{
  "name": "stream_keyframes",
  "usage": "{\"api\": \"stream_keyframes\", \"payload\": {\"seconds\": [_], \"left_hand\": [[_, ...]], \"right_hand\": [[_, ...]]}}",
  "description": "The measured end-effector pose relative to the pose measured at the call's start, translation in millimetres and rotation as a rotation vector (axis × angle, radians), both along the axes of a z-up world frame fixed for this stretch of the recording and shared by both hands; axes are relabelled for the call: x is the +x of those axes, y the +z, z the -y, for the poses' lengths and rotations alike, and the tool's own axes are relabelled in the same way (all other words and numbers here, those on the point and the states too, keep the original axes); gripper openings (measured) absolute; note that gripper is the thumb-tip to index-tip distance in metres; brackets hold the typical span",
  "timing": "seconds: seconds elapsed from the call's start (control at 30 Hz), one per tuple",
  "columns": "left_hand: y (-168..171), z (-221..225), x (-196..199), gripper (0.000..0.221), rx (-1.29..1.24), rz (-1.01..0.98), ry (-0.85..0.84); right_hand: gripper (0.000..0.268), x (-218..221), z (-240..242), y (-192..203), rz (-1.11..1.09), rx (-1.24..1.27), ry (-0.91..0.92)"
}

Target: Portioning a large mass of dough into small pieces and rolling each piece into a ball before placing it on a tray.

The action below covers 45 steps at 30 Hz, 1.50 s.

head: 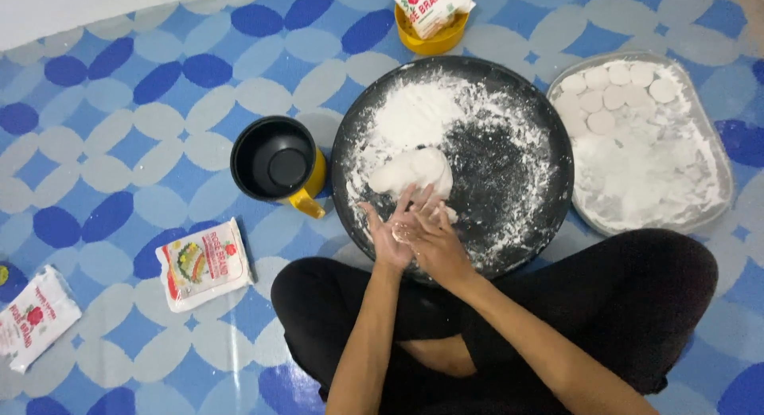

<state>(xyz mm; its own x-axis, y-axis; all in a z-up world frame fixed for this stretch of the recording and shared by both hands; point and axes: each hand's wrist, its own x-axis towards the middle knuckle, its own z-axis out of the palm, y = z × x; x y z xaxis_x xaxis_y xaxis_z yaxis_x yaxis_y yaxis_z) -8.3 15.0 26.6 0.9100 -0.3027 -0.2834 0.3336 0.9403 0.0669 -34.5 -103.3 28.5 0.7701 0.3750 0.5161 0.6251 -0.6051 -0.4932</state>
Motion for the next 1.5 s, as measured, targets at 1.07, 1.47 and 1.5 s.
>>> {"api": "stream_keyframes", "payload": {"seconds": [1.07,1.47,1.5], "left_hand": [[-72,-9,14,0.070,0.265,0.443,-0.086],[-12,3,2,0.105,0.516,0.058,-0.065],[-17,1,4,0.104,0.485,0.014,-0.024]], "right_hand": [[0.054,38,92,-38,-1.390,1.429,-0.495],[0.081,25,77,-36,-1.696,1.188,-0.361],[0.083,22,76,-28,-1.629,1.145,-0.451]]}}
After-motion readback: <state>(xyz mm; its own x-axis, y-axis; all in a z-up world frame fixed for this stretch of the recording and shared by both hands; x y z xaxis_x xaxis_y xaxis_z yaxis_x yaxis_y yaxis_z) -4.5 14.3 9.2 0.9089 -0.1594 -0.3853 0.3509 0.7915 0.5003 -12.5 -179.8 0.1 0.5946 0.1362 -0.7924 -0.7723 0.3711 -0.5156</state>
